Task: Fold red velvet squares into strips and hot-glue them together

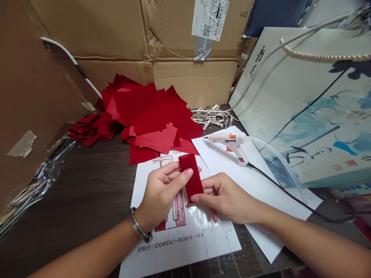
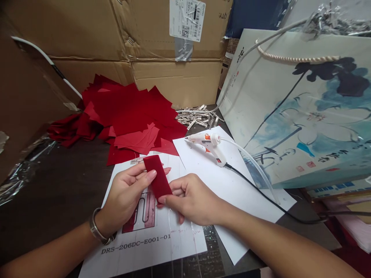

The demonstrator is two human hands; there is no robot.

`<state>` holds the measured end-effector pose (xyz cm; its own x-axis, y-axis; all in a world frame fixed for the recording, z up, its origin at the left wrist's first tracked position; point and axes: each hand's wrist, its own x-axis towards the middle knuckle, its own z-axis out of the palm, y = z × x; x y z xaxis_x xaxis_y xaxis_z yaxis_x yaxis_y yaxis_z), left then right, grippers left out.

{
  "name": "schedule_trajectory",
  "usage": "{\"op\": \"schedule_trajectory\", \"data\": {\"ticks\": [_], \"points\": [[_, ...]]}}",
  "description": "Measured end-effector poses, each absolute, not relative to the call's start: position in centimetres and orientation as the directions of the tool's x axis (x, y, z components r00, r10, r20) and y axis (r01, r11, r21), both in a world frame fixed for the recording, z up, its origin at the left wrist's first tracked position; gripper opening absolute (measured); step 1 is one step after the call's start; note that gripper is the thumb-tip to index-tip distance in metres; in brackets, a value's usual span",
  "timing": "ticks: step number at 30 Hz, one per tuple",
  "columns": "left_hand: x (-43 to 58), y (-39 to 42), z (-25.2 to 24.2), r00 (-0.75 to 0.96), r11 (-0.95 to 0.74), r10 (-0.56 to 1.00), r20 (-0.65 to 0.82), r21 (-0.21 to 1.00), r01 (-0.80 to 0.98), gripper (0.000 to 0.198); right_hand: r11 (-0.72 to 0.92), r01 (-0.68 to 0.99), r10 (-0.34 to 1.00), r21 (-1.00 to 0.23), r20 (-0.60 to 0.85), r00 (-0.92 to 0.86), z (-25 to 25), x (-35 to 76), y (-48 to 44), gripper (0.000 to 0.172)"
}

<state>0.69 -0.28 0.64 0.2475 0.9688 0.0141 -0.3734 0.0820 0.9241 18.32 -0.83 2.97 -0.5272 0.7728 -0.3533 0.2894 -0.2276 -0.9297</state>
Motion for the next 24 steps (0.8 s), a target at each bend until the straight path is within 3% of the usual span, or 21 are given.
{"op": "schedule_trajectory", "data": {"ticks": [9, 18, 24], "points": [[0.75, -0.41, 0.28, 0.161, 0.034, 0.987, 0.022, 0.940, -0.338, 0.025, -0.195, 0.271, 0.782, -0.943, -0.317, -0.537, 3.36, 18.12, -1.19, 0.023], [0.79, -0.47, 0.46, 0.125, -0.008, 0.991, 0.056, 0.936, -0.352, 0.019, -0.217, 0.385, 0.773, -0.897, -0.399, -0.493, 3.48, 18.42, -0.96, 0.024], [0.72, -0.51, 0.41, 0.124, -0.040, 0.987, 0.097, 0.917, -0.398, 0.017, -0.198, 0.373, 0.784, -0.906, -0.375, -0.494, 3.31, 18.62, -0.89, 0.033]]}}
